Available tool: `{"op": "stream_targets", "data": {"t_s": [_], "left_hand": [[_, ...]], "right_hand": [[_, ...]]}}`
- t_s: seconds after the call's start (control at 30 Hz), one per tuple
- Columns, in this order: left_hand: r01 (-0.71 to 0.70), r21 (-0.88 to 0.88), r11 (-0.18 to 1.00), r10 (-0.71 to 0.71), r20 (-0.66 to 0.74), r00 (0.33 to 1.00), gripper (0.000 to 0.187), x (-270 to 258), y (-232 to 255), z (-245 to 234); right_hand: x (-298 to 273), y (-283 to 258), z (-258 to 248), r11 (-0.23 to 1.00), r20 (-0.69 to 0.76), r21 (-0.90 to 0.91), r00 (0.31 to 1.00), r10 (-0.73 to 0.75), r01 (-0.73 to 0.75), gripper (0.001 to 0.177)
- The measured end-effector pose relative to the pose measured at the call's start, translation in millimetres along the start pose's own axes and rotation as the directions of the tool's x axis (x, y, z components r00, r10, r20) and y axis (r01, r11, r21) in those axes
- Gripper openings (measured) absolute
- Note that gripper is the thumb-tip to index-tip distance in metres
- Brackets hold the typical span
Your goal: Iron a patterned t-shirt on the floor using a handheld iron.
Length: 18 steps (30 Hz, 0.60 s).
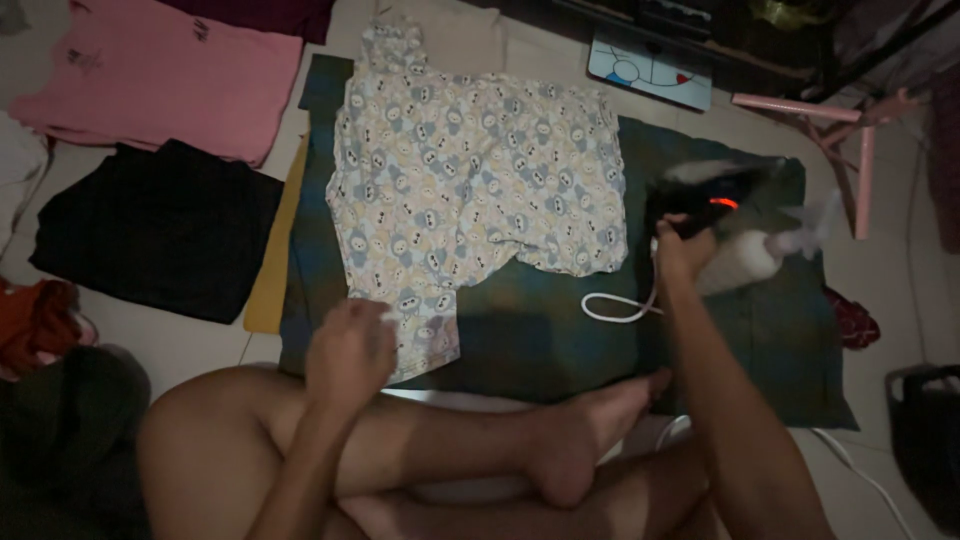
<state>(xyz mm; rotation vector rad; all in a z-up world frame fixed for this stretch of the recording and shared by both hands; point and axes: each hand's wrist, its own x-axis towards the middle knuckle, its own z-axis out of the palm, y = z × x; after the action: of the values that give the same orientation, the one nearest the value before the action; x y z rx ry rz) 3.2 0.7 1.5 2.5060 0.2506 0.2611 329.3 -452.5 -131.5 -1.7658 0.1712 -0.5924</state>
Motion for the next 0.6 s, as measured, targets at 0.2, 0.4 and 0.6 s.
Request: {"op": "stream_targets", "data": {"t_s": [0.2,0.4,0.6], "left_hand": [[0.422,-0.112,0.9,-0.434,-0.123,0.892,0.041,39.2,-28.3,11.7],[0.62,0.009,0.785,-0.62,0.014,0.784,0.052,68.8,-42.1,36.9],[0.615,-0.089,0.783,-0.621,-0.063,0.781,0.041,69.3,-58.5,24.8]], "right_hand": [[-3.0,-27.5,14.8,0.973,-0.089,-0.183,0.988,0.123,-0.138,0.03],[-63.4,-20.2,5.3,0.989,-0.063,-0.151,0.998,-0.004,-0.005,0.042],[-165.2,-145.1,3.1,0.721,0.466,-0.476,0.84,-0.279,0.504,0.04]]}}
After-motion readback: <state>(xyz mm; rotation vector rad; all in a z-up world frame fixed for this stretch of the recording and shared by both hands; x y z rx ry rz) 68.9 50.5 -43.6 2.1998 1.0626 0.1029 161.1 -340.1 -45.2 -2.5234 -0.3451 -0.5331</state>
